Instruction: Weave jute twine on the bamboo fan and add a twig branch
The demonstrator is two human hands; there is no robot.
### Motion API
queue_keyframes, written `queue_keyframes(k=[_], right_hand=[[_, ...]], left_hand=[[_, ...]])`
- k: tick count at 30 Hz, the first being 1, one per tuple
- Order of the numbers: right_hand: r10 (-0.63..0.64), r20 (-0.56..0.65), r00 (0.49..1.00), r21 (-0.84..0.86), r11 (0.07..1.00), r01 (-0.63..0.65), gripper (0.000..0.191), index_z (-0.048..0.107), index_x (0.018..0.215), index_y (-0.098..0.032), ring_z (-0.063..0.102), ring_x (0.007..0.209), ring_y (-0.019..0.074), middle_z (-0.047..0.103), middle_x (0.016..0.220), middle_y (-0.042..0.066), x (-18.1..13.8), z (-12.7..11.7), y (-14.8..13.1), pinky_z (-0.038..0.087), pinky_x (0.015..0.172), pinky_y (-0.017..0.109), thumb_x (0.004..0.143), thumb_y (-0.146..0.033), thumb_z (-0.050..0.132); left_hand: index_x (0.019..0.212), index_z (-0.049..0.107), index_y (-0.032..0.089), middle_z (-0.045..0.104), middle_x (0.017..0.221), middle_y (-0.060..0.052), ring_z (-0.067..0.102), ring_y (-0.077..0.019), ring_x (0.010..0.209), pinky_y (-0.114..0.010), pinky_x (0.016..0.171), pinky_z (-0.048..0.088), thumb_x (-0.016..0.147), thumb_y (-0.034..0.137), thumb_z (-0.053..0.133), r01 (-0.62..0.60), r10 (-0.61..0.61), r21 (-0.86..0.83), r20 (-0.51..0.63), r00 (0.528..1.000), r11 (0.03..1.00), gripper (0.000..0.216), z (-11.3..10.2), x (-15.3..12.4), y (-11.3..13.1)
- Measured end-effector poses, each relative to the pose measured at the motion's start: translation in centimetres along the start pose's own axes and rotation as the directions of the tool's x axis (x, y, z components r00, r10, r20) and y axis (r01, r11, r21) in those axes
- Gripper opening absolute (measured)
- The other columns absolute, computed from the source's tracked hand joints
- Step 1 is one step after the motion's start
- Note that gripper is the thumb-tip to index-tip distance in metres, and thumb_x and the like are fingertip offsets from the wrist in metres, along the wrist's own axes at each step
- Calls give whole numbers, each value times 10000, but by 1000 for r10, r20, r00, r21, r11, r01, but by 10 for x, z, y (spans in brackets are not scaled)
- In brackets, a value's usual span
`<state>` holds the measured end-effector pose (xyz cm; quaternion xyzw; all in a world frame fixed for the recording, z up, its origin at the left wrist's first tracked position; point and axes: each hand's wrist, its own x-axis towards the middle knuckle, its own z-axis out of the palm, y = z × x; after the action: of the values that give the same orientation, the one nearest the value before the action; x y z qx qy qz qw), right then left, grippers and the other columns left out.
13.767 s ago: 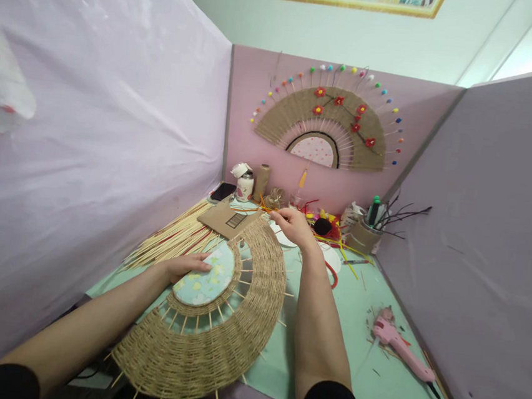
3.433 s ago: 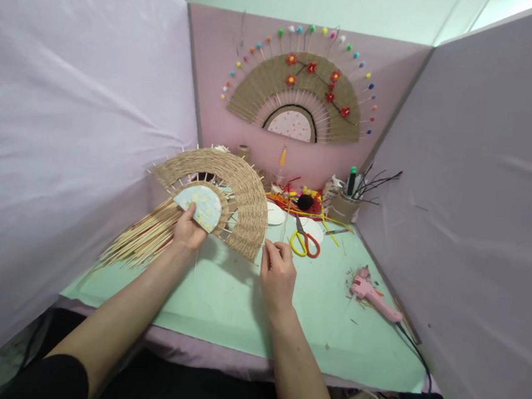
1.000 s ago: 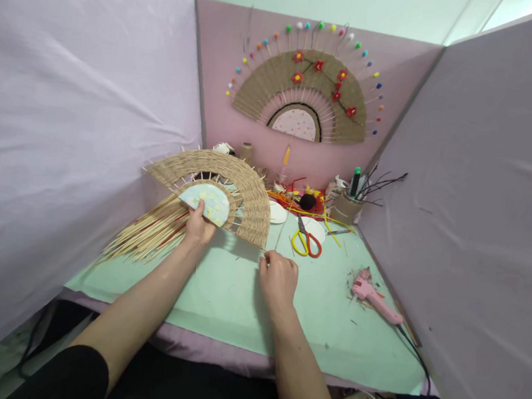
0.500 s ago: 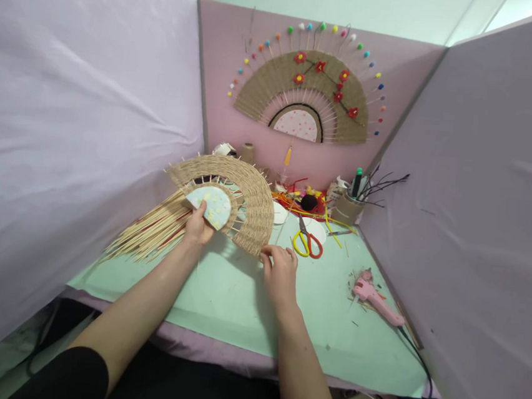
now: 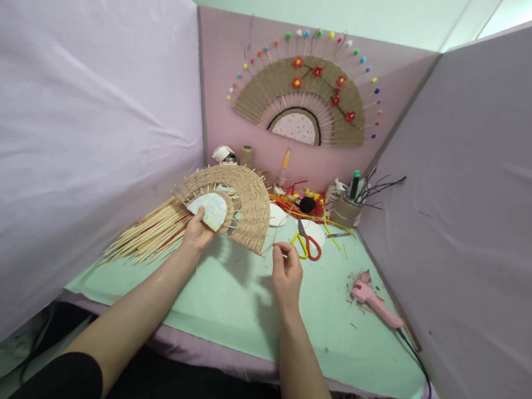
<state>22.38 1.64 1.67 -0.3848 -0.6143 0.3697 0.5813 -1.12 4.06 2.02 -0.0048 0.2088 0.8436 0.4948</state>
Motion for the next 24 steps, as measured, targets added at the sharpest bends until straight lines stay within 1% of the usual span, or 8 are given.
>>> queue_keyframes(k=[2,4,7,10,14,17,21,24], right_hand=[[95,-3,995,113,989,-94,321,602,989,-189,573,846,182,617,927,56,0,2,1,477,713,314,825,-463,566],[199,36,979,250,947,-202,400,584,1076,-209,590,907,200,618,1013,64,0,4,3,496,701,317,787,-483,615],[343,126,931,456,813,-361,459,572,1127,-241,603,1008,220,609,1144,71,2,7,6,512,751,337,759,-506,645],[420,157,894,609,671,-423,420,601,1081,-262,607,1047,203,617,1186,52,7,7,8,506,809,337,756,-525,641],[538,92,838,754,512,-412,331,615,1066,-304,619,1026,157,616,1224,6,18,4,10,513,826,326,794,-494,612],[564,19,826,836,444,-322,294,620,1063,-308,615,1039,135,621,1227,-11,25,0,14,521,833,318,838,-487,557],[547,-82,833,872,444,-206,254,628,1042,-290,619,1029,114,655,1169,-21,30,-7,19,525,825,294,850,-441,556],[532,-110,839,863,470,-184,263,639,1042,-267,621,1033,123,671,1142,-2,31,-11,19,527,820,294,857,-429,546]], left_hand=[[1172,604,145,712,1058,-77,611,-173,1097,-340,1013,436,940,252,430,18,-18,-19,20,1000,1000,310,2,-4,-1],[1189,594,159,713,1056,-74,616,-170,1090,-336,1018,430,940,253,430,49,-47,-34,48,998,998,313,4,-10,-3],[1237,563,176,696,1103,-81,606,-173,1109,-352,1041,409,942,217,418,133,-129,-33,109,986,991,331,6,-20,-8],[1296,511,175,663,1176,-94,586,-178,1141,-366,1062,390,927,133,411,217,-216,5,145,966,976,384,6,-29,-16],[1345,456,170,645,1207,-97,591,-192,1135,-391,1073,383,868,18,415,282,-300,112,205,932,953,502,2,-37,-26],[1349,453,167,653,1190,-94,614,-202,1096,-395,1065,392,785,-61,437,286,-329,194,255,909,939,609,-1,-42,-31],[1342,456,145,672,1141,-113,630,-224,1063,-417,1051,399,755,-39,492,318,-403,281,338,850,906,616,-6,-46,-33],[1340,446,135,690,1086,-133,644,-258,1026,-493,1020,411,796,36,521,391,-506,355,336,794,849,558,-8,-49,-30]])
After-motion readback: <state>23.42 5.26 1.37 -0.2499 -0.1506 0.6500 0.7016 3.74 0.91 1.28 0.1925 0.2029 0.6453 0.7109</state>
